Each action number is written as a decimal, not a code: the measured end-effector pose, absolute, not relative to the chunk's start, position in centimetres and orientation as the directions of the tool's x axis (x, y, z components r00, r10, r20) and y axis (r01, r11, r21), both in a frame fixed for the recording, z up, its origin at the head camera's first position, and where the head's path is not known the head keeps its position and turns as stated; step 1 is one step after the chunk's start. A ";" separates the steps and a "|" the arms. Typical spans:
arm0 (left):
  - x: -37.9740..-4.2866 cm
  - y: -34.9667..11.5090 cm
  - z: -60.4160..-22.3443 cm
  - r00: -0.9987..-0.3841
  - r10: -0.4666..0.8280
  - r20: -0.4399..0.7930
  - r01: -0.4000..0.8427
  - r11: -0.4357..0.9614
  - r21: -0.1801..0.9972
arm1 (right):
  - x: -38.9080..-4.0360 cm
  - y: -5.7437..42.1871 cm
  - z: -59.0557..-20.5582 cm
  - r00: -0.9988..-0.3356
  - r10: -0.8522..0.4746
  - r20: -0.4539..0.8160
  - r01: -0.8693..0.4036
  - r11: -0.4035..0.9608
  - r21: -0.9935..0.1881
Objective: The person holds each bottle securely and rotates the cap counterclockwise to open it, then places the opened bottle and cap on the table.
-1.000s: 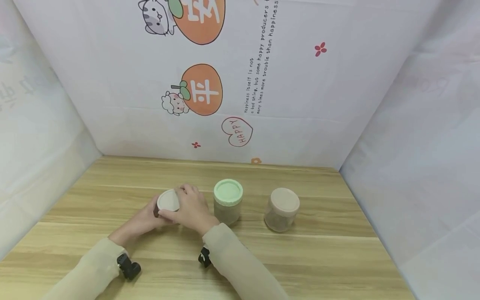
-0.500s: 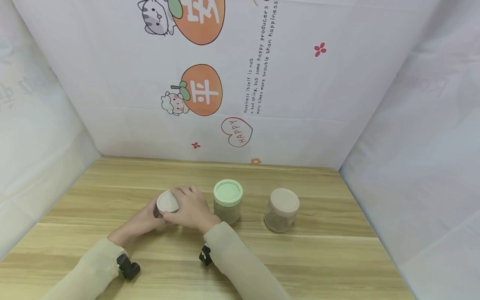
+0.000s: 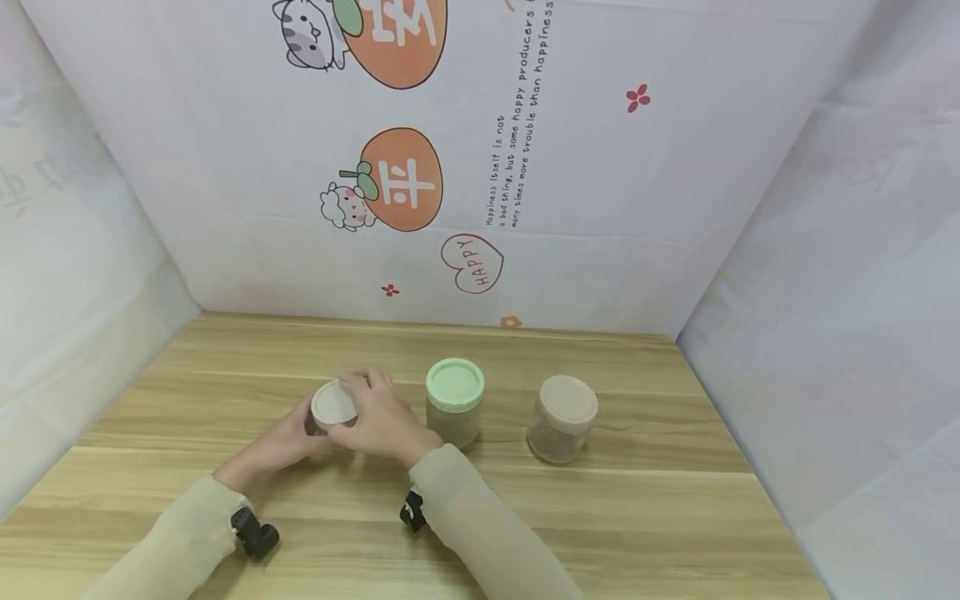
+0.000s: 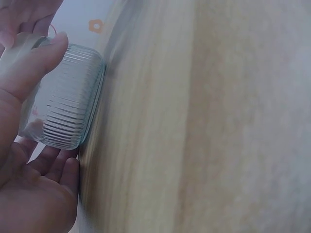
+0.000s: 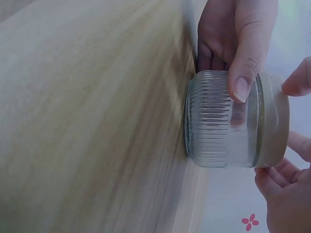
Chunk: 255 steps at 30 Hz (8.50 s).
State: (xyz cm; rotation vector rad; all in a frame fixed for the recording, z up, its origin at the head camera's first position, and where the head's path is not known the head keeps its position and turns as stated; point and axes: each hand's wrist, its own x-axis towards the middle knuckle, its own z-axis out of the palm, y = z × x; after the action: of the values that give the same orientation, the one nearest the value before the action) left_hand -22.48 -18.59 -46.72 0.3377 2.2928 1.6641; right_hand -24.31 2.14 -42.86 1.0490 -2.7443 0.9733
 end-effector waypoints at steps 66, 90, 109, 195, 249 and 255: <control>-22.1 -18.4 -46.1 -0.936 0.344 -0.077 0.035 0.308 0.951 | -23.3 1.7 -42.3 -0.814 -0.535 0.226 -0.581 0.762 -0.286; -22.1 -18.5 -46.2 -0.922 0.384 -0.045 0.082 0.307 0.948 | -24.0 2.2 -43.1 -0.742 -0.644 0.186 -0.628 0.570 -0.529; -22.3 -18.3 -46.5 -0.944 0.313 -0.101 0.005 0.321 0.947 | -23.2 0.6 -42.8 -0.844 -0.419 0.335 -0.505 0.832 -0.231; -22.3 -18.3 -46.6 -0.939 0.339 -0.063 0.052 0.321 0.946 | -22.7 0.7 -41.7 -0.862 -0.432 0.266 -0.493 0.838 -0.234; -22.6 -18.3 -46.7 -0.941 0.333 -0.058 0.050 0.308 0.950 | -23.3 0.2 -42.7 -0.838 -0.455 0.302 -0.532 0.806 -0.262; -22.7 -18.4 -46.9 -0.939 0.338 -0.057 0.057 0.318 0.946 | -23.3 0.2 -42.7 -0.832 -0.443 0.333 -0.525 0.823 -0.218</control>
State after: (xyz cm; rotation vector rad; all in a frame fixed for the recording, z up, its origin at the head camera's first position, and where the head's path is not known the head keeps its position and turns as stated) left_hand -22.68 -18.39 -46.89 0.3593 2.3408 1.6645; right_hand -23.27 0.17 -42.67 0.7420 -2.7378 0.4399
